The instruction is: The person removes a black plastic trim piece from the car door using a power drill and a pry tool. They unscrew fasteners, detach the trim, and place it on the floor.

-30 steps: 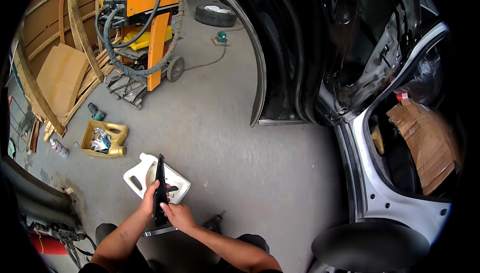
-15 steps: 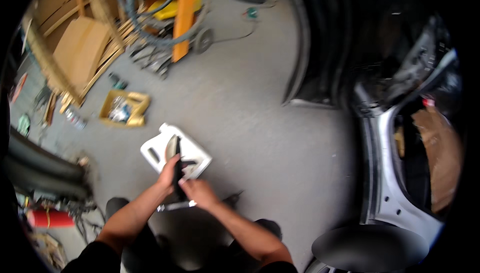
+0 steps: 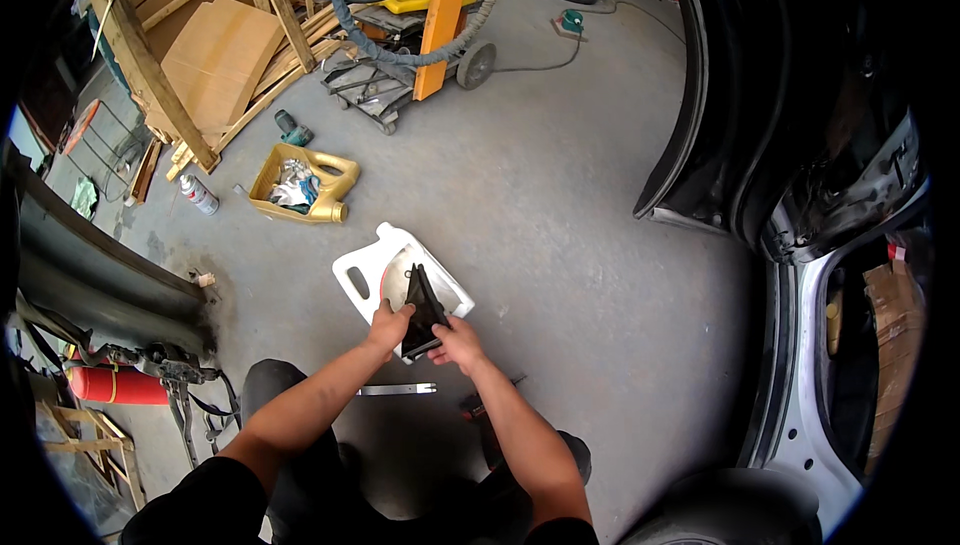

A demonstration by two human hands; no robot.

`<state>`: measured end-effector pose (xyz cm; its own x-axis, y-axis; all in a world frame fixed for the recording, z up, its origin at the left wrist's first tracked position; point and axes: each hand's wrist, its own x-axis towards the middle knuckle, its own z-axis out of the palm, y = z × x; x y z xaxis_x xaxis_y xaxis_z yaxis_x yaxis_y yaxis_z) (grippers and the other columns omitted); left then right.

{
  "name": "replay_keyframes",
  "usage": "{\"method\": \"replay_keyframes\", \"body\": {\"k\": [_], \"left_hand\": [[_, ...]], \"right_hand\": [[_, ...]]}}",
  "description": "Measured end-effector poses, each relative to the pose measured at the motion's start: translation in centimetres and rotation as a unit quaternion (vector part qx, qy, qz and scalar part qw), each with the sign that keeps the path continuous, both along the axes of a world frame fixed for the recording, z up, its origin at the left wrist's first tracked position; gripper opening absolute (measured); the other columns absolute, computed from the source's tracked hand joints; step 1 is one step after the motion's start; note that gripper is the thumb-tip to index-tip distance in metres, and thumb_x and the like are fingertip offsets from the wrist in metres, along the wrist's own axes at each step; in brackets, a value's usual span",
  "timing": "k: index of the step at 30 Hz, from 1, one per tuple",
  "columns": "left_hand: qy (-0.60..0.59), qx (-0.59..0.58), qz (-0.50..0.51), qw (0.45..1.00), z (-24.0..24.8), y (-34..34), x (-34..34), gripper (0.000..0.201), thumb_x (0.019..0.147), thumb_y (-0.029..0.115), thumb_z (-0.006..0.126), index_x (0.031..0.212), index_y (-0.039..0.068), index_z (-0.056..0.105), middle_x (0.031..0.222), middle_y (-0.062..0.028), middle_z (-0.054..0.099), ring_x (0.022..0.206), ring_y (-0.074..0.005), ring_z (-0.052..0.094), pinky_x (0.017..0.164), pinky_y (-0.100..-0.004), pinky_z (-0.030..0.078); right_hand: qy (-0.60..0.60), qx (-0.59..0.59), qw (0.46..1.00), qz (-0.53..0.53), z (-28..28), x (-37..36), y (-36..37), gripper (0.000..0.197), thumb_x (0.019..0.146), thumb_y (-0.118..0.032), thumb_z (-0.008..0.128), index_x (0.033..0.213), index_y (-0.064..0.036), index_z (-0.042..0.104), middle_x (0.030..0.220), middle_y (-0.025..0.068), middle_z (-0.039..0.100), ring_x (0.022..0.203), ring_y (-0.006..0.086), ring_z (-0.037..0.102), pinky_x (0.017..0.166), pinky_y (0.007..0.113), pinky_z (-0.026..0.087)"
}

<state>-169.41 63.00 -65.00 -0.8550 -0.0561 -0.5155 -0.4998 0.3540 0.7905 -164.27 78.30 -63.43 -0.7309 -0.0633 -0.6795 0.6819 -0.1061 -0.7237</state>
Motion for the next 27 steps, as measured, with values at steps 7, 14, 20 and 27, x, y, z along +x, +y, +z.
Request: {"method": "replay_keyframes", "body": {"k": [7,14,20,27], "left_hand": [[0.065,-0.037,-0.092,0.993,3.8,-0.5,0.8,0.063,0.077,0.032,0.057,0.123,-0.010,0.045,0.121,-0.0333,0.047,0.108,-0.0458,0.052,0.094,-0.0434,0.044],[0.079,-0.015,-0.229,0.970,4.5,-0.2,1.9,0.056,0.081,0.031,0.055,0.122,-0.007,0.048,0.120,-0.0290,0.049,0.108,-0.0411,0.053,0.094,-0.0420,0.043],[0.088,-0.042,-0.243,0.965,5.0,-0.8,1.4,0.057,0.081,0.035,0.057,0.120,-0.005,0.051,0.119,-0.0264,0.051,0.112,-0.0392,0.051,0.097,-0.0404,0.042],[0.153,0.106,-0.211,0.960,-0.4,-0.6,0.2,0.044,0.075,0.026,0.063,0.107,-0.004,0.060,0.111,-0.0240,0.061,0.105,-0.0330,0.059,0.091,-0.0392,0.046]], "right_hand": [[-0.023,0.064,0.997,0.038,-4.2,-5.5,0.3,0.024,0.092,-0.019,0.053,0.109,-0.0013,0.055,0.089,0.0097,0.061,0.062,0.0176,0.061,0.050,0.031,0.052],[0.064,0.009,0.998,-0.009,-7.7,-6.2,-2.8,0.021,0.090,-0.019,0.051,0.100,-0.0014,0.058,0.090,0.0121,0.064,0.087,0.0261,0.063,0.070,0.033,0.052],[0.145,0.452,0.851,0.223,-6.2,-7.6,-4.4,0.027,0.083,-0.028,0.056,0.095,-0.0042,0.063,0.092,0.0155,0.066,0.089,0.0297,0.064,0.075,0.039,0.052],[0.136,0.508,0.819,0.230,-5.9,-5.0,-4.1,0.030,0.077,-0.033,0.059,0.092,-0.0091,0.068,0.095,0.0170,0.068,0.092,0.0350,0.064,0.079,0.045,0.052]]}}
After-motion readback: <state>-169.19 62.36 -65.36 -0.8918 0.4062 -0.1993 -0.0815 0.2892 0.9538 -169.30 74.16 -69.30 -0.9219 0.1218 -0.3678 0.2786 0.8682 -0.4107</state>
